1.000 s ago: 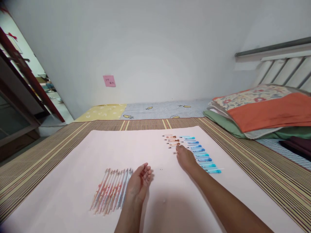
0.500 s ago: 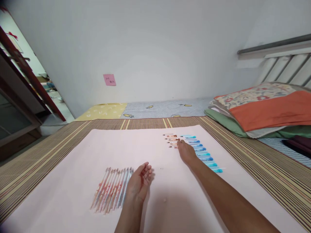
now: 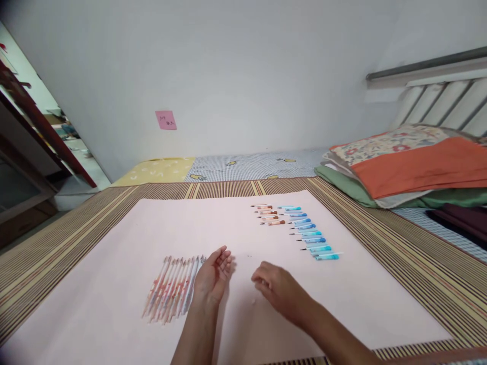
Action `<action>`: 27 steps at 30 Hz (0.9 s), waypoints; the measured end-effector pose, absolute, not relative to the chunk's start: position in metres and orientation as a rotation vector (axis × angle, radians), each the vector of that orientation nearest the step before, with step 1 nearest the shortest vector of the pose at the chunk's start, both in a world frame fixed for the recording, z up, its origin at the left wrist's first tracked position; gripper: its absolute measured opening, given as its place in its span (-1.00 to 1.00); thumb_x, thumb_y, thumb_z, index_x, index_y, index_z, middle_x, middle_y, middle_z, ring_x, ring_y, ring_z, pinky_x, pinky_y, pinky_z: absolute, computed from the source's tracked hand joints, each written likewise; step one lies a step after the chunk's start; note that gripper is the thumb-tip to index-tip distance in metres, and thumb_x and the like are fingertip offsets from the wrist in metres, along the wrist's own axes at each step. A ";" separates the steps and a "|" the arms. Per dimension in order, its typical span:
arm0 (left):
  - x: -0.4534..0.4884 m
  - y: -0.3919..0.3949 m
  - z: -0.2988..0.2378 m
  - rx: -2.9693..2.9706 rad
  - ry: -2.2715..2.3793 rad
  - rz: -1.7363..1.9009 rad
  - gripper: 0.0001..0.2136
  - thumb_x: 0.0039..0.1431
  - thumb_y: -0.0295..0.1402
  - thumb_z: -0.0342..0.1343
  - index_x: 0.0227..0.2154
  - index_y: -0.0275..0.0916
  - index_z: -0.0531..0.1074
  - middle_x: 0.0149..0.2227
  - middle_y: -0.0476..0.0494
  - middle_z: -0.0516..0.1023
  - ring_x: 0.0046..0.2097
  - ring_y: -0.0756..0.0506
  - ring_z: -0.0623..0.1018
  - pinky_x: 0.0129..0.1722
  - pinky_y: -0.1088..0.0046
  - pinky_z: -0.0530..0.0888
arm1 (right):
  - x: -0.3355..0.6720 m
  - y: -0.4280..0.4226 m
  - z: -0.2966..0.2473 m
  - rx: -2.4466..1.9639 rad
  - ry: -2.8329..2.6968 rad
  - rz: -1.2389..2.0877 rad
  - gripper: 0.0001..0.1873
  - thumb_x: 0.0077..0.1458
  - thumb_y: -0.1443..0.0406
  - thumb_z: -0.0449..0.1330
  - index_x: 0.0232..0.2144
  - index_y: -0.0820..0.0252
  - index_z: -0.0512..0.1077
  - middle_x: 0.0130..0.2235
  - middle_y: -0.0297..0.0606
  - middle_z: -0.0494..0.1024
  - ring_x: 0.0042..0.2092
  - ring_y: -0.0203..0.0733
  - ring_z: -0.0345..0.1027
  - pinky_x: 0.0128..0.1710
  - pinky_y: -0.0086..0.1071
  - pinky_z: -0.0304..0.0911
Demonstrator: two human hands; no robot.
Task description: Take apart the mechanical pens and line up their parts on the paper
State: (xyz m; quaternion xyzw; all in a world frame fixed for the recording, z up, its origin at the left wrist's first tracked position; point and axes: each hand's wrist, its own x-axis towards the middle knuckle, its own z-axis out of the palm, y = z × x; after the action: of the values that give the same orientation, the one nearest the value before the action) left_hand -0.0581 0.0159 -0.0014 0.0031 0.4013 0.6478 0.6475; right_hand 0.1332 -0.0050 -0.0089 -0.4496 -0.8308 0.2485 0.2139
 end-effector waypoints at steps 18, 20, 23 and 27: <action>-0.063 0.017 -0.002 -0.002 0.904 1.482 -0.89 0.21 -0.60 0.10 -0.39 -0.41 0.50 -0.52 -0.16 0.55 -0.57 0.04 0.52 -0.59 0.61 0.47 | 0.101 -0.038 -0.042 -1.307 -2.655 0.143 -0.73 -0.02 0.59 0.07 -0.39 0.15 0.40 -0.26 -0.22 0.51 -0.32 -0.15 0.34 -0.31 -0.34 0.15; -0.063 0.016 -0.002 0.001 0.896 1.478 -0.88 0.22 -0.60 0.10 -0.40 -0.40 0.50 -0.52 -0.15 0.54 -0.57 0.04 0.51 -0.59 0.61 0.47 | 0.100 -0.036 -0.043 -1.297 -2.640 0.137 -0.73 -0.06 0.58 0.08 -0.39 0.15 0.38 -0.28 -0.23 0.50 -0.33 -0.16 0.33 -0.32 -0.34 0.14; -0.063 0.016 -0.002 -0.008 0.890 1.476 -0.88 0.22 -0.60 0.10 -0.40 -0.39 0.50 -0.52 -0.15 0.54 -0.56 0.04 0.52 -0.58 0.61 0.47 | 0.109 -0.018 -0.038 -1.288 -2.521 0.223 -0.82 0.07 0.50 0.05 -0.42 0.15 0.35 -0.34 -0.26 0.48 -0.36 -0.19 0.32 -0.35 -0.37 0.12; -0.063 0.017 -0.001 -0.010 0.892 1.471 -0.89 0.21 -0.59 0.10 -0.40 -0.39 0.50 -0.52 -0.15 0.54 -0.56 0.03 0.52 -0.59 0.60 0.48 | 0.137 0.038 -0.022 -1.531 -2.156 0.302 -0.80 0.13 0.47 0.00 -0.45 0.14 0.33 -0.44 -0.34 0.44 -0.43 -0.26 0.28 -0.41 -0.41 0.04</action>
State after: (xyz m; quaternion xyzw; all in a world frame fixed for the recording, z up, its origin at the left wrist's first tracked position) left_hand -0.0628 0.0167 -0.0005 -0.0044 0.3929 0.6481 0.6524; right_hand 0.1373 0.0378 -0.0218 -0.5588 -0.7868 0.1101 0.2379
